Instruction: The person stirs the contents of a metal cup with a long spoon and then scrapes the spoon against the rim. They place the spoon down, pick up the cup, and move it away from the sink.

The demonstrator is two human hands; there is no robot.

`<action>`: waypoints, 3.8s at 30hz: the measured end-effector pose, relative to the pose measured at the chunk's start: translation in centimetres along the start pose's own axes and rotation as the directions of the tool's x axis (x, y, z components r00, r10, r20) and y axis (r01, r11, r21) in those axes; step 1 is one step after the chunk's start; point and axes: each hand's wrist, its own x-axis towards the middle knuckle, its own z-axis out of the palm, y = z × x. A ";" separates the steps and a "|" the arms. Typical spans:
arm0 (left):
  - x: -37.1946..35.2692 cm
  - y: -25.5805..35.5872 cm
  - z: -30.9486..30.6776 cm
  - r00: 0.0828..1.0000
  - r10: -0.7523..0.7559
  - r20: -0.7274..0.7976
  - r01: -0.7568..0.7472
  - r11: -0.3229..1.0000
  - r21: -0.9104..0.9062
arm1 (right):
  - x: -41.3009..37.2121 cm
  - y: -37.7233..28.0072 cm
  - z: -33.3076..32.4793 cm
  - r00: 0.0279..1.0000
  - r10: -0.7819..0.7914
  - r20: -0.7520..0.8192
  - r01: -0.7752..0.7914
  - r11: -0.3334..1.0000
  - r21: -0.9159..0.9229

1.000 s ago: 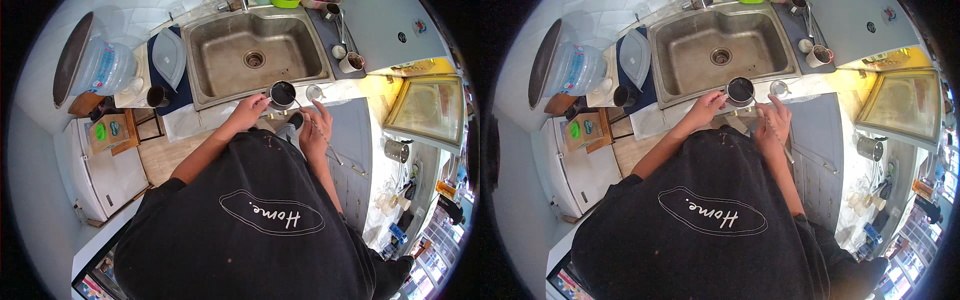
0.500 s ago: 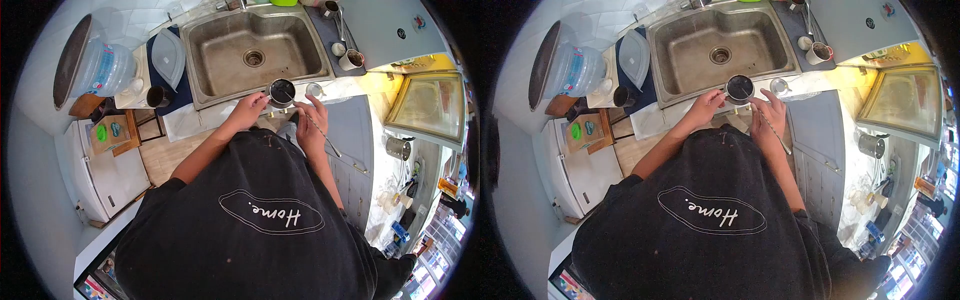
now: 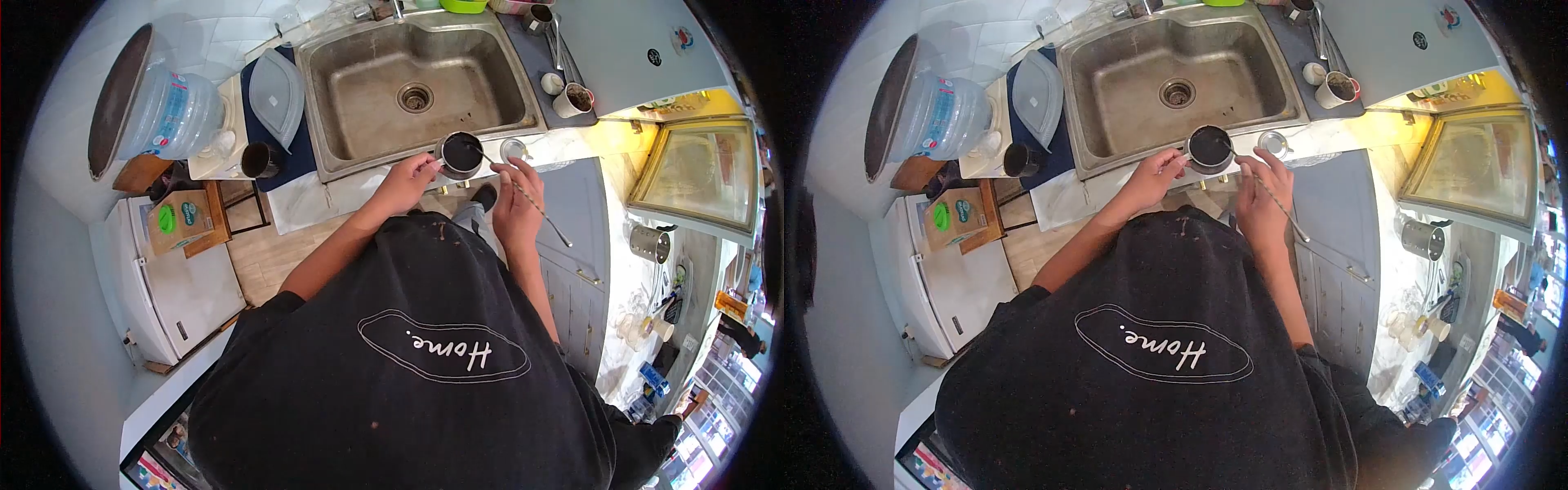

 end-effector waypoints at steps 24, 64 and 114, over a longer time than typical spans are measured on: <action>0.0 0.8 -0.4 0.998 -0.036 0.045 0.033 0.997 0.067 | 0.0 0.4 -0.8 0.998 -0.063 0.024 0.063 0.998 0.020; -0.1 0.7 -0.3 0.999 -0.029 0.033 0.027 0.998 0.063 | -0.7 -0.4 -0.4 0.995 -0.099 0.033 0.098 0.995 0.027; -0.3 -0.9 1.4 0.995 -0.010 -0.100 0.009 1.000 -0.008 | 0.2 1.2 -0.8 0.950 0.306 -0.063 -0.247 0.858 0.451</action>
